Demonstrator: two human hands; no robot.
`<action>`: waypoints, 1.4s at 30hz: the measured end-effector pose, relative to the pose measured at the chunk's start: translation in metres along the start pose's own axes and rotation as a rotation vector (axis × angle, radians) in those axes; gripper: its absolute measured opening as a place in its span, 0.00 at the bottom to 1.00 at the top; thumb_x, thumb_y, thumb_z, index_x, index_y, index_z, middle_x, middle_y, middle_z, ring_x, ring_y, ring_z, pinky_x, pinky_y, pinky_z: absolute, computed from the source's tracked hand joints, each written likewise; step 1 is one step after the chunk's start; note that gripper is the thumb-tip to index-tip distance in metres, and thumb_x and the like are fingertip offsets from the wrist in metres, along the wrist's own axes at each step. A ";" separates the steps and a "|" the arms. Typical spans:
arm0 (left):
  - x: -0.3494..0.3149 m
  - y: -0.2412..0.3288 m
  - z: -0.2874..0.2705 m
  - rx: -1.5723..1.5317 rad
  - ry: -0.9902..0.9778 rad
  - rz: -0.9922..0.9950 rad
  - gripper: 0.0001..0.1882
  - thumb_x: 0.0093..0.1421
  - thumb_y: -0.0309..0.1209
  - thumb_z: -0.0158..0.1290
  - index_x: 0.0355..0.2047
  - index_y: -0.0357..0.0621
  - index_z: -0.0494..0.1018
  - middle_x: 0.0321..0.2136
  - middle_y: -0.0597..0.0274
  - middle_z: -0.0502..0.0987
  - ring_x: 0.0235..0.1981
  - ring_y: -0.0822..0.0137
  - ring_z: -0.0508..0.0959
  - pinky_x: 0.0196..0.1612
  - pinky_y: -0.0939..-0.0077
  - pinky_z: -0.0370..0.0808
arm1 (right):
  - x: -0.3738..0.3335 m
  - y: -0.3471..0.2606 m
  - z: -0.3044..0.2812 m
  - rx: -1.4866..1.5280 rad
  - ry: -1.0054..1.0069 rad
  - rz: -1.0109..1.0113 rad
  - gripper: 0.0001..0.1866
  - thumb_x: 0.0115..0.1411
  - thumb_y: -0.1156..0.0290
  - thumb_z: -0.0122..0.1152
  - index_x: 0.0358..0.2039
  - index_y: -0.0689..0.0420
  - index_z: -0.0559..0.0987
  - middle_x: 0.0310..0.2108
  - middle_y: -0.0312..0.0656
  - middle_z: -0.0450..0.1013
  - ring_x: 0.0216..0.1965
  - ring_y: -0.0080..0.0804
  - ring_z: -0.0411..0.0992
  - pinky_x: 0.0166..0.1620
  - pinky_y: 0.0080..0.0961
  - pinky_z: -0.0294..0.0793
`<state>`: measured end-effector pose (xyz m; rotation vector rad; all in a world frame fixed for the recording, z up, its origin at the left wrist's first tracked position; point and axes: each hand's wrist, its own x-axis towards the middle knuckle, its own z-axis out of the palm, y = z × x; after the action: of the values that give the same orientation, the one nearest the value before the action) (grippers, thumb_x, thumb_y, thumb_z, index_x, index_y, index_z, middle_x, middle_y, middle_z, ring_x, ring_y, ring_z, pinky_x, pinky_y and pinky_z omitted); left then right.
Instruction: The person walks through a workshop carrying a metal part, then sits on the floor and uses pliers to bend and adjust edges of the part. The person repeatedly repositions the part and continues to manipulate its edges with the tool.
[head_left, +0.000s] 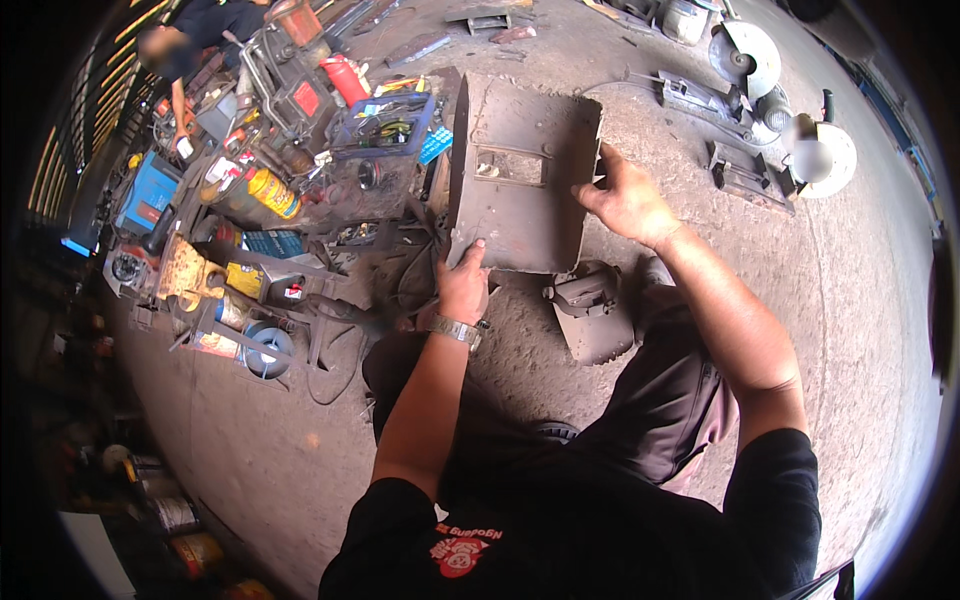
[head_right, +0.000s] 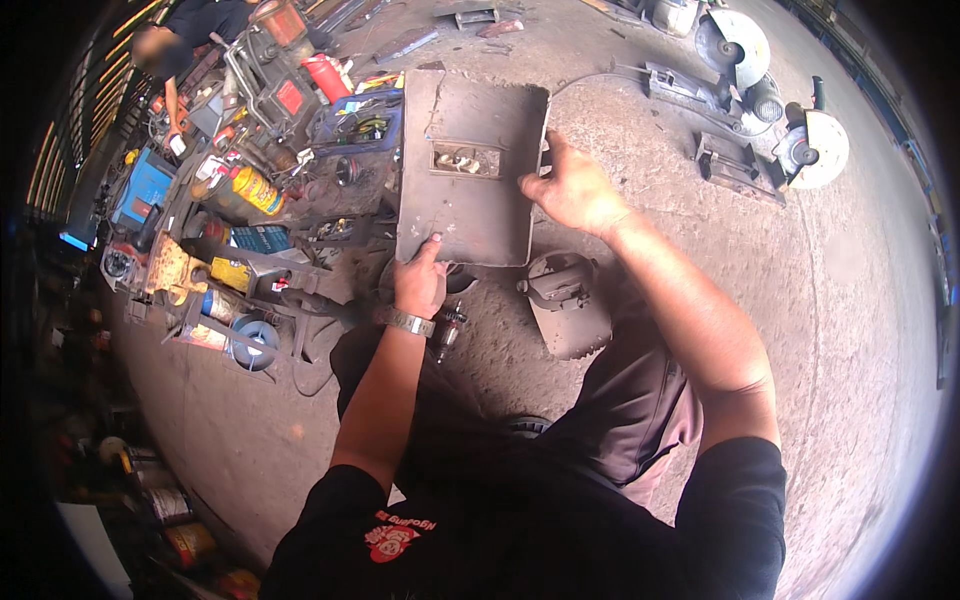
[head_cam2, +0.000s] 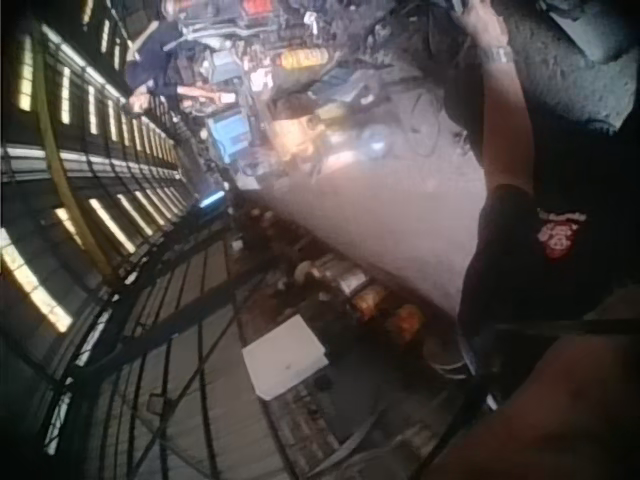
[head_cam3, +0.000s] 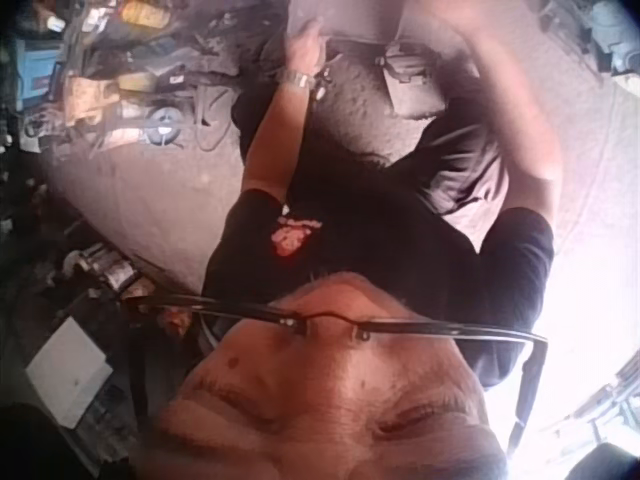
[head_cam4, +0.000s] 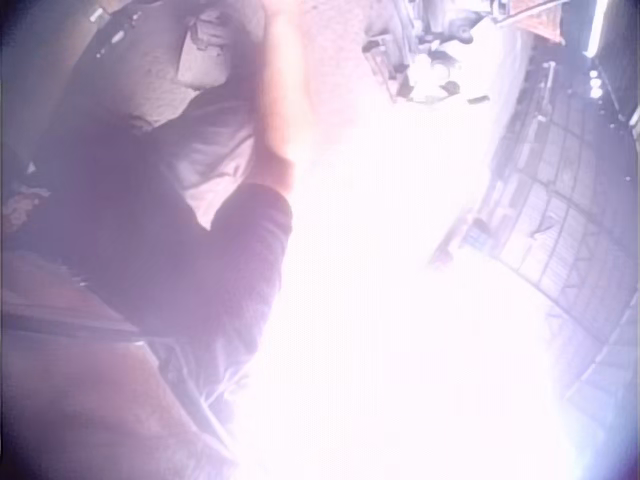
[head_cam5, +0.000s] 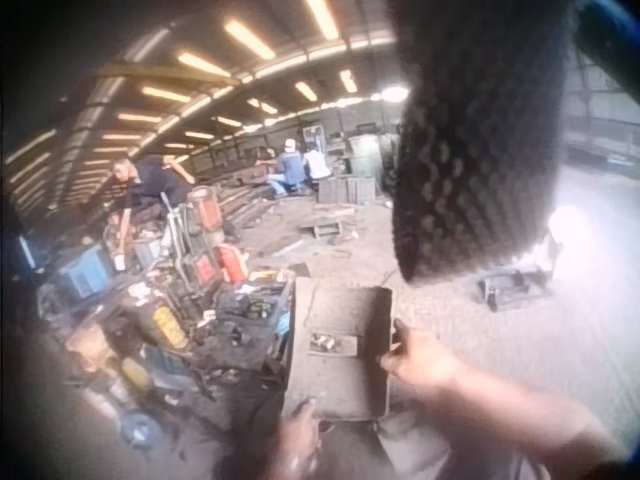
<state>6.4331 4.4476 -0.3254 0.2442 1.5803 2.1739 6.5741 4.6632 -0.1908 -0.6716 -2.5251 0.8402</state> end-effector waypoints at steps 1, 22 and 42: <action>0.008 0.002 0.001 0.013 -0.029 0.009 0.15 0.65 0.28 0.59 0.51 0.44 0.75 0.43 0.68 0.79 0.40 0.72 0.77 0.32 0.74 0.74 | 0.002 0.006 -0.001 0.030 0.008 0.006 0.34 0.58 0.65 0.64 0.61 0.68 0.66 0.42 0.57 0.78 0.41 0.38 0.80 0.44 0.32 0.79; 0.017 0.008 0.033 0.483 0.135 0.250 0.17 0.65 0.26 0.56 0.53 0.32 0.74 0.46 0.51 0.81 0.45 0.62 0.80 0.51 0.68 0.75 | -0.006 0.059 0.033 0.337 0.060 0.160 0.28 0.62 0.69 0.62 0.61 0.65 0.68 0.52 0.49 0.75 0.53 0.32 0.73 0.55 0.30 0.73; -0.013 -0.018 0.045 0.735 -0.335 0.645 0.42 0.55 0.18 0.55 0.71 0.49 0.57 0.57 0.37 0.73 0.56 0.45 0.76 0.54 0.59 0.75 | -0.020 0.008 0.050 1.505 -0.020 0.521 0.20 0.65 0.74 0.62 0.56 0.57 0.70 0.50 0.43 0.76 0.51 0.37 0.75 0.54 0.44 0.76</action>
<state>6.4664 4.4848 -0.3255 1.4236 2.2192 1.6743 6.5679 4.6352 -0.2375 -0.6705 -1.0325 2.3970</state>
